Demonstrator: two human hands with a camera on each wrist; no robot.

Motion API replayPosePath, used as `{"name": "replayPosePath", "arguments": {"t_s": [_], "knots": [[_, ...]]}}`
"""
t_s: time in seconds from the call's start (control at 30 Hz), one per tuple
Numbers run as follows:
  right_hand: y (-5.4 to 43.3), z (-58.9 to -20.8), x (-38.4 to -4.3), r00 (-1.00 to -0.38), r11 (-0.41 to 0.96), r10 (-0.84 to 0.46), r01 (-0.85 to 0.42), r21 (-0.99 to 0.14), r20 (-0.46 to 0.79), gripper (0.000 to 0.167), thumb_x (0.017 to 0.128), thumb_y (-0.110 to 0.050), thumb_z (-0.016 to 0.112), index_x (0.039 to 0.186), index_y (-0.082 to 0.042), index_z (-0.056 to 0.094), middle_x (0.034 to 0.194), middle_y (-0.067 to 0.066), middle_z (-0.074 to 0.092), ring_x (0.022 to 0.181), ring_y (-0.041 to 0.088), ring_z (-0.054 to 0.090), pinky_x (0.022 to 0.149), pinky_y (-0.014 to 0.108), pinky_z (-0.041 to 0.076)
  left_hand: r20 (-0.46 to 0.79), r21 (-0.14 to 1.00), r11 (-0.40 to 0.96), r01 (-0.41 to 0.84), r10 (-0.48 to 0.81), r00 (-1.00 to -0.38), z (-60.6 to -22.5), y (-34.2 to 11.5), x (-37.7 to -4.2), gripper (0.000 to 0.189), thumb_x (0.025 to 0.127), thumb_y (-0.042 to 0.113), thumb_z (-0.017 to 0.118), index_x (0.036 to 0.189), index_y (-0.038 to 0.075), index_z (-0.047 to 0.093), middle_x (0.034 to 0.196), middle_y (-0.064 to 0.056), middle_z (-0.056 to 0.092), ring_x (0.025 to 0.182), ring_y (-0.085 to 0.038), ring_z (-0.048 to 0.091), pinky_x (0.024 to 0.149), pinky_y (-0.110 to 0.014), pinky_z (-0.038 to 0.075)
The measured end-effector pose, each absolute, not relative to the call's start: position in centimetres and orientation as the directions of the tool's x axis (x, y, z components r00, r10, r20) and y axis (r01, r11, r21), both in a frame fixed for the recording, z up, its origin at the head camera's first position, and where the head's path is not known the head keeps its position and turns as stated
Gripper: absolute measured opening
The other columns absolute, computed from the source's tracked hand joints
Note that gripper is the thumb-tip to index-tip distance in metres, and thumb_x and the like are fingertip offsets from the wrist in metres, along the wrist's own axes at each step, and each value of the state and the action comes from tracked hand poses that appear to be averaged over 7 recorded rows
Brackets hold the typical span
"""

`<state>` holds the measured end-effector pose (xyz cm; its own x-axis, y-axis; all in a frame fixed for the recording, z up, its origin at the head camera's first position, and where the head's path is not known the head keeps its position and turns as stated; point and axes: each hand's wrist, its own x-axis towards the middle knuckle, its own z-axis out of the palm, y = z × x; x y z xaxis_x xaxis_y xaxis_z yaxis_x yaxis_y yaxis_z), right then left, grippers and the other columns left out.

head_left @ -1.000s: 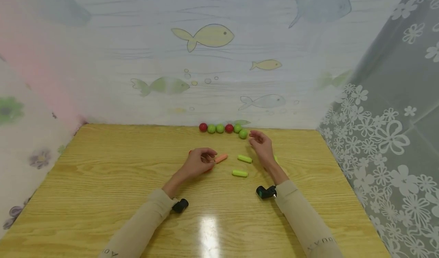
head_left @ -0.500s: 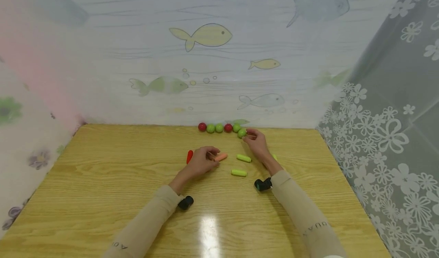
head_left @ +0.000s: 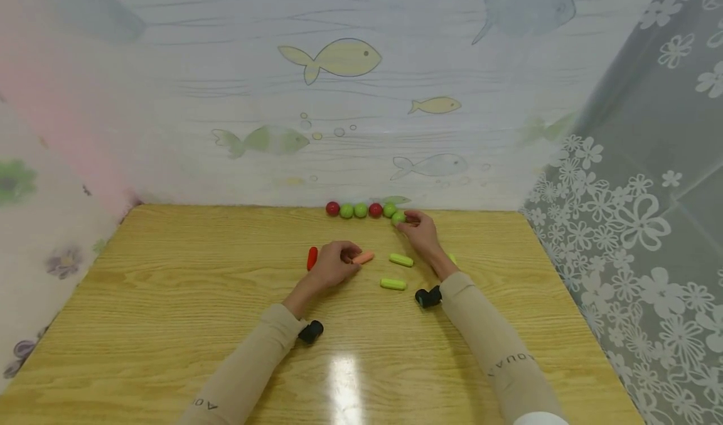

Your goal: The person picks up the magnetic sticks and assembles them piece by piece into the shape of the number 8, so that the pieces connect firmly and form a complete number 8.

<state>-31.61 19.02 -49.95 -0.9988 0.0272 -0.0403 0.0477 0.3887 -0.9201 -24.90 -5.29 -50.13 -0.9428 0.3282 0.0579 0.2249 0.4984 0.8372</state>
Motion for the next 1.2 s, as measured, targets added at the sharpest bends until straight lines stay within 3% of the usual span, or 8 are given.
{"name": "replayPosePath", "arguments": {"t_s": [0.3,0.57,0.93,1.2], "knots": [[19.0,-50.0,-31.2,-1.0,0.405,0.025,0.025,-0.914,-0.017,0.049,0.1,-0.016,0.067,0.141,0.006,0.053,0.136,0.027,0.057,0.122,0.038,0.056,0.105,0.046,0.047,0.04,0.841,0.492,0.223,0.354,-0.934,-50.0,-5.5,-24.3,0.02,0.098,0.01,0.067,0.114,0.0,0.073,0.108,-0.012,0.072,0.09,-0.02,0.065,0.08,-0.034,0.055],[19.2,-50.1,-31.1,-0.999,0.396,0.025,0.036,-0.917,-0.029,0.047,0.102,-0.016,0.064,0.141,0.007,0.052,0.134,0.026,0.056,0.121,0.037,0.056,0.103,0.045,0.047,0.068,0.857,0.447,0.255,0.393,-0.917,-49.9,-5.9,-24.3,0.025,0.103,0.015,0.061,0.119,0.0,0.071,0.121,-0.017,0.07,0.104,-0.028,0.066,0.091,-0.042,0.054],[19.4,-50.1,-30.1,-0.998,0.326,0.018,0.065,-0.943,-0.063,0.052,0.105,-0.022,0.058,0.146,0.007,0.044,0.137,0.027,0.054,0.127,0.037,0.053,0.106,0.046,0.045,0.081,0.892,0.398,0.215,0.327,-0.941,-49.4,-6.0,-23.0,0.026,0.102,0.018,0.064,0.118,-0.001,0.072,0.12,-0.019,0.07,0.097,-0.029,0.067,0.087,-0.041,0.056],[19.7,-49.1,-28.7,-0.996,0.207,0.032,0.089,-0.974,-0.085,0.052,0.107,-0.023,0.055,0.149,0.003,0.039,0.134,0.026,0.057,0.116,0.034,0.059,0.088,0.033,0.051,0.045,0.943,0.311,0.122,0.242,-0.969,-49.1,-6.0,-21.6,0.023,0.099,0.007,0.065,0.119,-0.004,0.072,0.123,-0.022,0.068,0.106,-0.036,0.068,0.09,-0.045,0.057]]}}
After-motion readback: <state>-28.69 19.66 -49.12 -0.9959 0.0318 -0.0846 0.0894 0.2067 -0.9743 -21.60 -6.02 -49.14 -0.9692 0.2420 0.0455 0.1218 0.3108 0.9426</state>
